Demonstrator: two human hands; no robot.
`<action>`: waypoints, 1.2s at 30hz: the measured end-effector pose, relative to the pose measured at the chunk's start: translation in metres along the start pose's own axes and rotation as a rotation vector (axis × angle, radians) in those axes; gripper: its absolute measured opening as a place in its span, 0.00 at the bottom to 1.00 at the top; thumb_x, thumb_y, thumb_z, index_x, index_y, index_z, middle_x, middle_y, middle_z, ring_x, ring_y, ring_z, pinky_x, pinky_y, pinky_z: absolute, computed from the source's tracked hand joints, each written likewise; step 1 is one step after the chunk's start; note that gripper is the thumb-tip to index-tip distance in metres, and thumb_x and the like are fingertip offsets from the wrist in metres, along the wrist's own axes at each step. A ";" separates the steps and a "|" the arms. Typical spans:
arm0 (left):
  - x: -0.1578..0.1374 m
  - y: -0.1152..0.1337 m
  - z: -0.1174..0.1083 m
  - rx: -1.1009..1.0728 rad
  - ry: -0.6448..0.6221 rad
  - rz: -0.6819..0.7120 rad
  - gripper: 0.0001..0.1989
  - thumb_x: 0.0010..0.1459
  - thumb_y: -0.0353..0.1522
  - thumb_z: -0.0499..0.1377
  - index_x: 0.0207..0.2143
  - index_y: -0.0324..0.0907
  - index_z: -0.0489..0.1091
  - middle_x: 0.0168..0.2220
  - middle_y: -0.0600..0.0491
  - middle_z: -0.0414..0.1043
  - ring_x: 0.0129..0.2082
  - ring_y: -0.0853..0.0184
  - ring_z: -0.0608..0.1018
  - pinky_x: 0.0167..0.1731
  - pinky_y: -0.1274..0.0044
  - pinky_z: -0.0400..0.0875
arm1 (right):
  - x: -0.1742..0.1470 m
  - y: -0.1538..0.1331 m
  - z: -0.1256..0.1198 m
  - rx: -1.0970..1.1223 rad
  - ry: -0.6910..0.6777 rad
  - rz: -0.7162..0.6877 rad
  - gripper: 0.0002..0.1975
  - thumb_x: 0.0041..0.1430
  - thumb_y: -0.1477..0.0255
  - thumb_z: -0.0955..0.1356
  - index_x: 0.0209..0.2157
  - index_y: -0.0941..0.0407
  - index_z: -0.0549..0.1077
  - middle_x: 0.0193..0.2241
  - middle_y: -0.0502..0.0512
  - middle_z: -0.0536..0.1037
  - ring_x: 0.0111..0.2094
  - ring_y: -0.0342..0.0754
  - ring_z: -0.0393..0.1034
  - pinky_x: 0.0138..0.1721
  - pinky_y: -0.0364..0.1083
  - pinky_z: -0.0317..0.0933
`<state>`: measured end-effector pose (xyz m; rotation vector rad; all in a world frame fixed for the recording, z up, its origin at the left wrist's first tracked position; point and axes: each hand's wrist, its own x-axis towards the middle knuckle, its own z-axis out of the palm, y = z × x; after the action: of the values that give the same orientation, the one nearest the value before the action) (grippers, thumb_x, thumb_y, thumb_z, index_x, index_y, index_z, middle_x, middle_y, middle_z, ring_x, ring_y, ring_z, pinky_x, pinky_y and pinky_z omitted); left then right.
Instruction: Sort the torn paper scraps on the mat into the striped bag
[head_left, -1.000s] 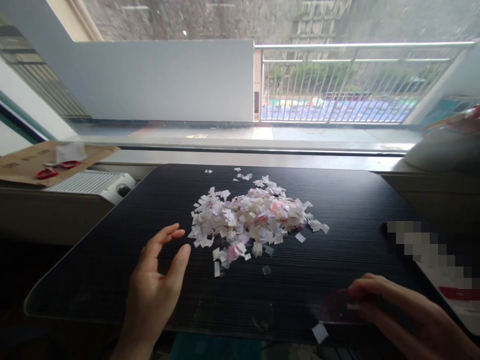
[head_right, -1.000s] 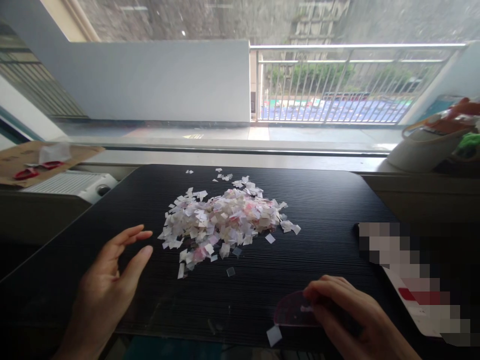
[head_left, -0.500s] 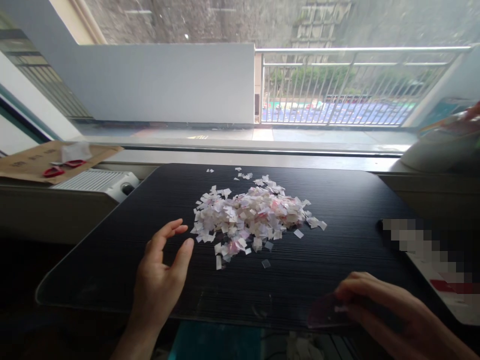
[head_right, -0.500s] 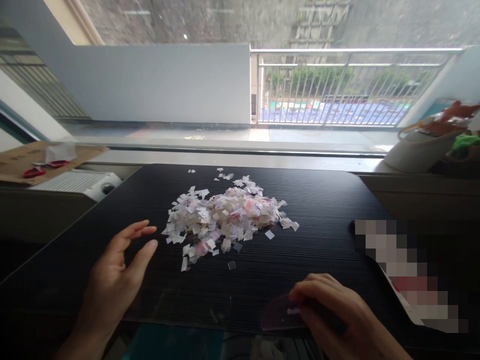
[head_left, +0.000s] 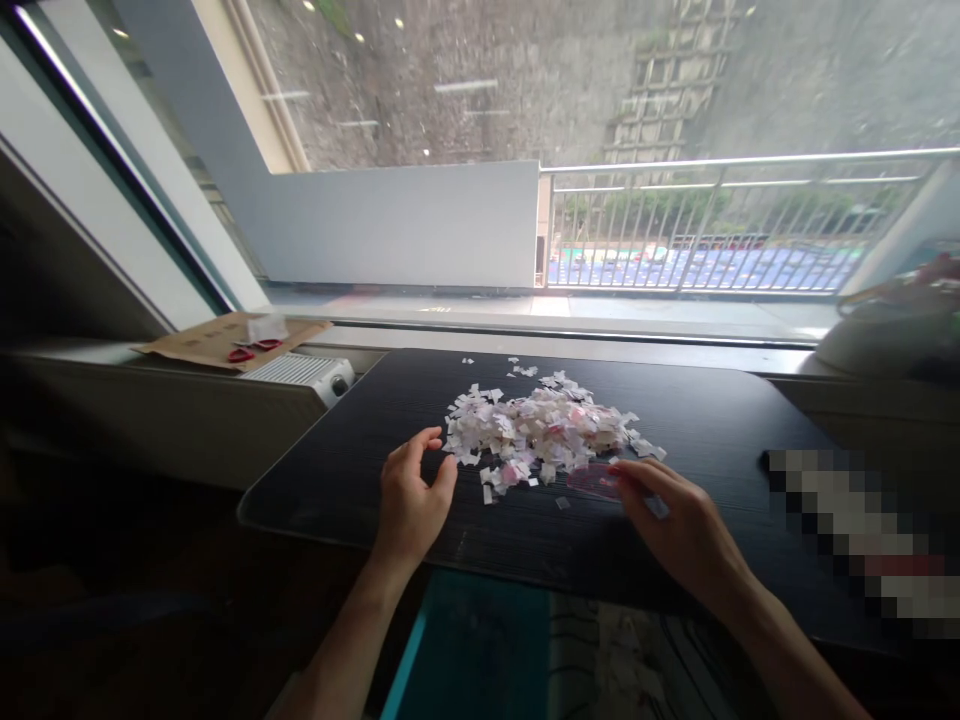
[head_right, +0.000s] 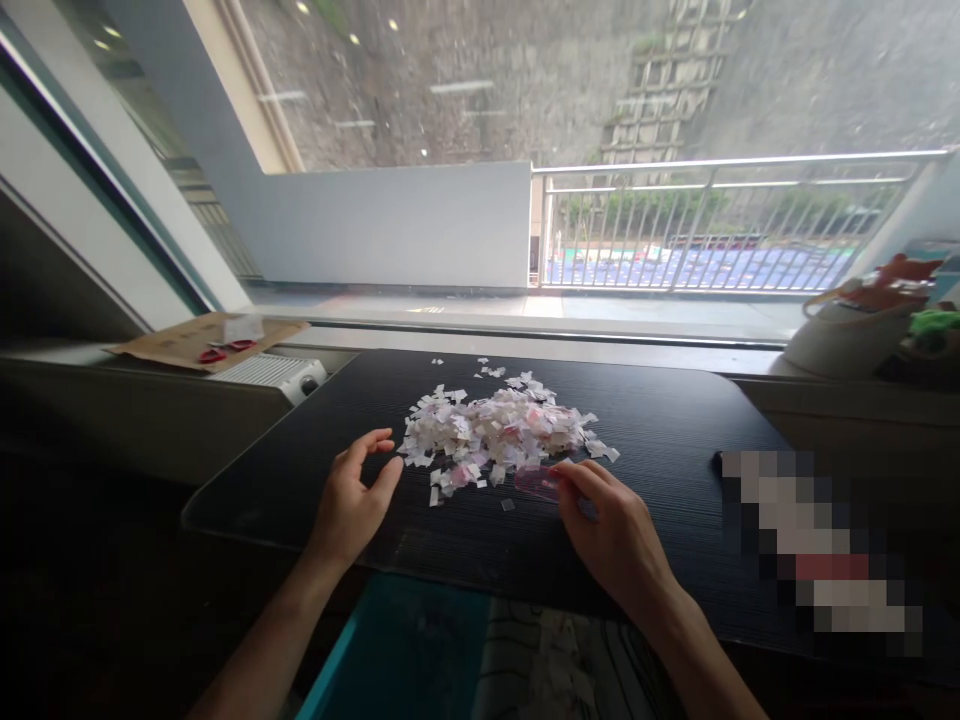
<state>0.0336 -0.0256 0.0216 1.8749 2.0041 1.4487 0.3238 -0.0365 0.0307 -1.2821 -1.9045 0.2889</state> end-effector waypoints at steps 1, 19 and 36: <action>0.001 0.000 0.001 0.006 0.004 0.010 0.16 0.53 0.34 0.55 0.45 0.43 0.68 0.39 0.51 0.73 0.45 0.60 0.72 0.49 0.67 0.64 | -0.002 0.000 0.000 0.006 0.011 0.004 0.09 0.60 0.71 0.64 0.39 0.54 0.75 0.36 0.52 0.78 0.35 0.45 0.73 0.38 0.41 0.64; 0.011 -0.020 -0.012 0.501 -0.116 -0.045 0.13 0.53 0.32 0.55 0.43 0.43 0.69 0.45 0.48 0.72 0.47 0.56 0.71 0.51 0.59 0.56 | -0.016 -0.003 0.026 -0.063 0.099 -0.043 0.14 0.61 0.68 0.60 0.41 0.54 0.74 0.35 0.54 0.78 0.27 0.45 0.72 0.30 0.42 0.65; 0.006 -0.012 -0.010 0.598 -0.113 0.040 0.10 0.56 0.33 0.51 0.36 0.42 0.71 0.41 0.47 0.71 0.43 0.58 0.70 0.50 0.62 0.56 | -0.026 -0.005 0.028 0.100 0.056 -0.035 0.15 0.59 0.66 0.62 0.41 0.57 0.76 0.34 0.57 0.80 0.33 0.49 0.74 0.35 0.44 0.67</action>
<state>0.0174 -0.0241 0.0233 2.1341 2.5455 0.7632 0.3045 -0.0543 0.0023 -1.1777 -1.8404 0.3228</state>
